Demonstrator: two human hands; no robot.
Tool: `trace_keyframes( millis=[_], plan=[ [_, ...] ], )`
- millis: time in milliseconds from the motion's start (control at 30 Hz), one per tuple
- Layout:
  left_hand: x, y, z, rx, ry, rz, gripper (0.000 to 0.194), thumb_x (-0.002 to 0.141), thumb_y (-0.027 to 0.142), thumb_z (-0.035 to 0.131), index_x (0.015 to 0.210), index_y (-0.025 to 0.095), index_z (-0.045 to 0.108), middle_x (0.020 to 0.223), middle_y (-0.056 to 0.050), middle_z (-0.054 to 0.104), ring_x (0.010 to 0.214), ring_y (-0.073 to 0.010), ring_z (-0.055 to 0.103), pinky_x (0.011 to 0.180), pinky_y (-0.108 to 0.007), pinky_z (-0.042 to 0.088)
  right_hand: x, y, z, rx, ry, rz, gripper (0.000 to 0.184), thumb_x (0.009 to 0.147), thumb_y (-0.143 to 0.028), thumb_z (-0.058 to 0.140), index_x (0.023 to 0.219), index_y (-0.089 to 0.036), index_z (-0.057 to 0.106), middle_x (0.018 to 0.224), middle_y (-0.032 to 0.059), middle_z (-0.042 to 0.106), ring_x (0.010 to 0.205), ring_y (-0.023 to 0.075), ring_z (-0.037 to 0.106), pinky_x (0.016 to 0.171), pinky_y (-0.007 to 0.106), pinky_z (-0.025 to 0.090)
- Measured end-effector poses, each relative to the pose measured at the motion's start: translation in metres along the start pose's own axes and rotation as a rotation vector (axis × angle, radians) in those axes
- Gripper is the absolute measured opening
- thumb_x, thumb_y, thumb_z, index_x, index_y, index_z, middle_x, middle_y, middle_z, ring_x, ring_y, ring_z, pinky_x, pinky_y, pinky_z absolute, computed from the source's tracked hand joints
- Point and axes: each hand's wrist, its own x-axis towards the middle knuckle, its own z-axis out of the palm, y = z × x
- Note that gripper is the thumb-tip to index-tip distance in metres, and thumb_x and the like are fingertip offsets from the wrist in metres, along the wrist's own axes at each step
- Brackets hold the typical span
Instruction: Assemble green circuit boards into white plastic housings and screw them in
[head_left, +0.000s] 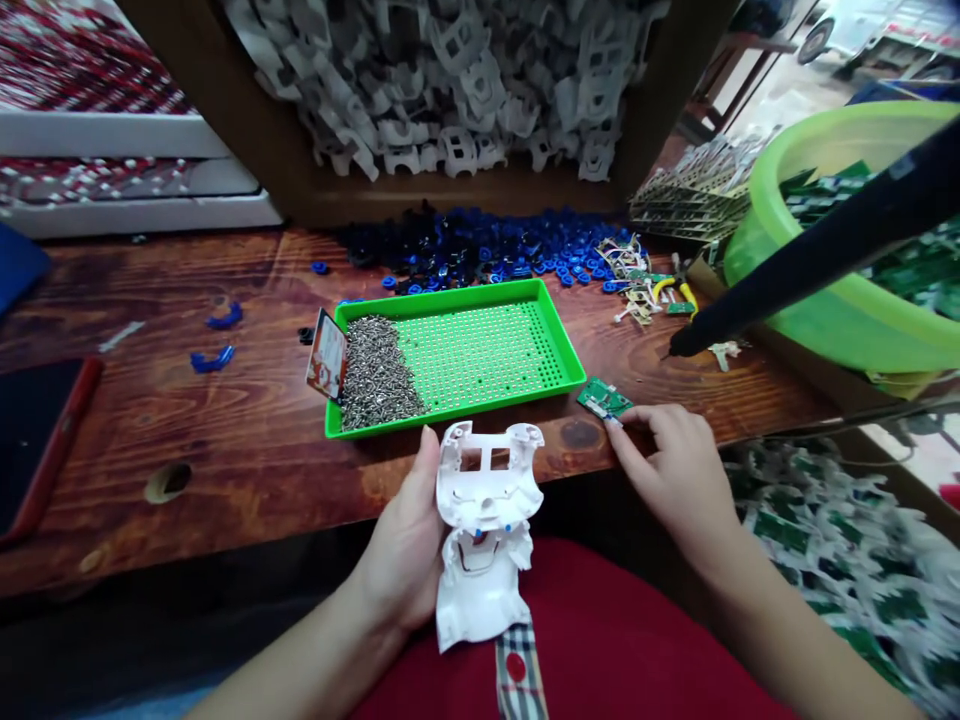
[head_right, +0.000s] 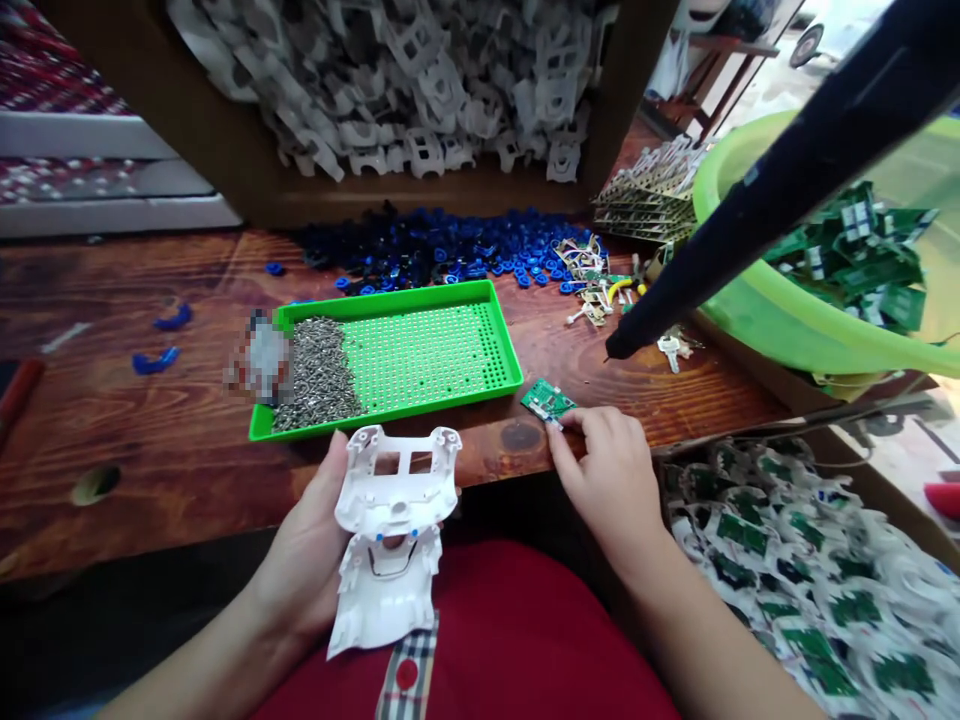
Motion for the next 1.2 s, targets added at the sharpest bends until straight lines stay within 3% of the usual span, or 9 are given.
trace_keyframes(
  millis=[133,233,333,433,533,767,1000,1200],
  plan=[
    [0.001,-0.003,0.001,0.005,0.004,-0.006,0.064,0.086,0.06,0.03,0.101,0.011,0.068,0.084,-0.015,0.073,0.067,-0.0229,0.069,0.06,-0.034,0.055,0.0,0.004,-0.002,0.058,0.011,-0.025,0.012,0.085,-0.03,0.054,0.089,-0.019,0.058,0.086,0.0026,0.061,0.082,0.0159,0.054,0.077,0.033,0.039],
    [0.0,-0.004,-0.001,0.014,0.0,0.009,0.058,0.089,0.054,0.033,0.102,0.011,0.068,0.084,-0.013,0.073,0.067,-0.0217,0.068,0.061,-0.033,0.055,-0.007,0.005,-0.012,0.16,0.174,-0.09,0.01,0.083,-0.025,0.058,0.09,-0.019,0.057,0.086,0.0039,0.058,0.084,0.0162,0.054,0.078,0.033,0.041],
    [0.003,-0.006,-0.001,0.051,0.036,0.017,0.053,0.09,0.049,0.035,0.099,0.01,0.069,0.079,-0.012,0.073,0.061,-0.0193,0.067,0.058,-0.031,0.054,-0.012,-0.007,-0.027,0.369,0.283,-0.268,0.018,0.076,-0.015,0.063,0.092,-0.019,0.056,0.085,0.0046,0.054,0.08,0.0149,0.052,0.073,0.031,0.043],
    [0.006,-0.01,0.001,0.059,0.04,0.054,0.049,0.091,0.045,0.035,0.101,0.01,0.068,0.086,-0.012,0.073,0.073,-0.0206,0.068,0.067,-0.032,0.054,-0.006,-0.034,-0.036,0.45,0.108,-0.487,0.024,0.073,-0.011,0.066,0.093,-0.019,0.057,0.084,0.0035,0.054,0.08,0.0129,0.052,0.073,0.03,0.043],
    [0.007,-0.012,0.003,0.029,0.024,0.125,0.046,0.093,0.042,0.034,0.106,0.012,0.066,0.096,-0.011,0.073,0.091,-0.0222,0.067,0.084,-0.034,0.05,0.007,-0.059,-0.035,0.426,-0.026,-0.596,0.019,0.075,-0.015,0.066,0.092,-0.02,0.058,0.085,0.0024,0.057,0.082,0.0116,0.053,0.078,0.03,0.044],
    [0.002,-0.016,-0.003,-0.039,0.001,0.218,0.042,0.092,0.039,0.039,0.112,0.011,0.063,0.106,-0.01,0.07,0.107,-0.0233,0.061,0.098,-0.036,0.041,0.019,-0.072,-0.023,0.431,-0.197,-0.567,0.009,0.081,-0.019,0.061,0.09,-0.018,0.06,0.089,0.0017,0.06,0.087,0.0122,0.052,0.081,0.031,0.044],
    [0.003,-0.016,-0.002,-0.03,0.09,0.295,0.037,0.093,0.034,0.041,0.12,0.016,0.057,0.106,-0.008,0.07,0.104,-0.021,0.062,0.096,-0.037,0.043,0.017,-0.072,-0.025,0.402,-0.181,-0.577,0.008,0.081,-0.018,0.06,0.09,-0.017,0.06,0.088,0.0018,0.06,0.086,0.0124,0.051,0.079,0.03,0.044],
    [0.003,-0.016,-0.004,0.025,0.096,0.291,0.036,0.092,0.035,0.043,0.119,0.014,0.056,0.105,-0.01,0.07,0.097,-0.0223,0.065,0.09,-0.037,0.047,0.013,-0.072,-0.027,0.406,-0.126,-0.615,0.013,0.079,-0.016,0.063,0.091,-0.016,0.059,0.088,0.0022,0.06,0.084,0.0121,0.051,0.078,0.03,0.043]
  ],
)
